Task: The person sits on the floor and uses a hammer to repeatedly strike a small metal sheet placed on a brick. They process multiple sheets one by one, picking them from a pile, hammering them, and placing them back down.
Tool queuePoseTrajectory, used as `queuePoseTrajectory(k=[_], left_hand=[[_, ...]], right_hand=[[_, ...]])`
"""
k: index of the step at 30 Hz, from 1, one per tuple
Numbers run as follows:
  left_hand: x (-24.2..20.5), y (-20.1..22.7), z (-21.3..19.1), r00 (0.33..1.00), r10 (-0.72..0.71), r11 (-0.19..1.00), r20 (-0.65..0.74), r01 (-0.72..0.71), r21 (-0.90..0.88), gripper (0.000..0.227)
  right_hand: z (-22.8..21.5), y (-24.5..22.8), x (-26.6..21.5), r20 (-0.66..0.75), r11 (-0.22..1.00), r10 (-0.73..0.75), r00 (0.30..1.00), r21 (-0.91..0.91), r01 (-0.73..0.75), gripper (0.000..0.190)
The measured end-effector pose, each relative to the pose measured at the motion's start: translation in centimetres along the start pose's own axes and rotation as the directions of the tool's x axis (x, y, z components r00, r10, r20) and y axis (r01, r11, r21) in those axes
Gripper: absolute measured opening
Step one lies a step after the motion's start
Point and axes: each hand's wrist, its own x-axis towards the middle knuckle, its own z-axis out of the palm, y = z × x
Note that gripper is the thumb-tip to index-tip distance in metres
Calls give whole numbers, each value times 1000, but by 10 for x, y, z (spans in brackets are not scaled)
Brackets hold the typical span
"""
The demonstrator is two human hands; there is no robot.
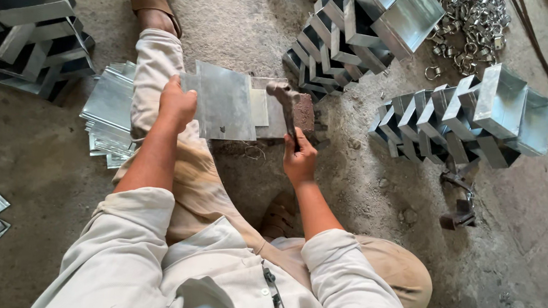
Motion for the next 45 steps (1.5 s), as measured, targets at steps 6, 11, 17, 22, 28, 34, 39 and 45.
queuePoseTrajectory(k=[6,11,17,22,28,34,39,45], left_hand=[[-2,9,0,998,-55,998,31,55,-26,51],[-6,6,3,998,60,998,-17,-59,20,50],[-13,27,-1,983,-176,982,53,172,80,43],[-13,26,-3,995,-81,997,55,80,12,41],[-12,20,0,1000,-5,993,21,3,116,53],[-12,12,0,995,-91,971,26,83,223,61],[-27,47,-6,1000,10,975,6,-11,221,59],[-94,155,-28,999,25,919,26,-33,392,56]], right_hand=[[10,6,12,-101,983,-169,980,-85,161,34],[9,6,10,-56,999,-22,998,32,24,26],[4,-4,12,-43,998,-47,998,-51,44,22],[-1,-28,22,1,995,-48,999,-85,48,23],[14,0,31,-68,995,-58,996,-81,52,27],[26,37,36,63,997,25,998,-76,-21,30],[37,50,49,123,959,277,953,-97,-266,33],[10,37,57,290,828,560,776,-187,-528,43]])
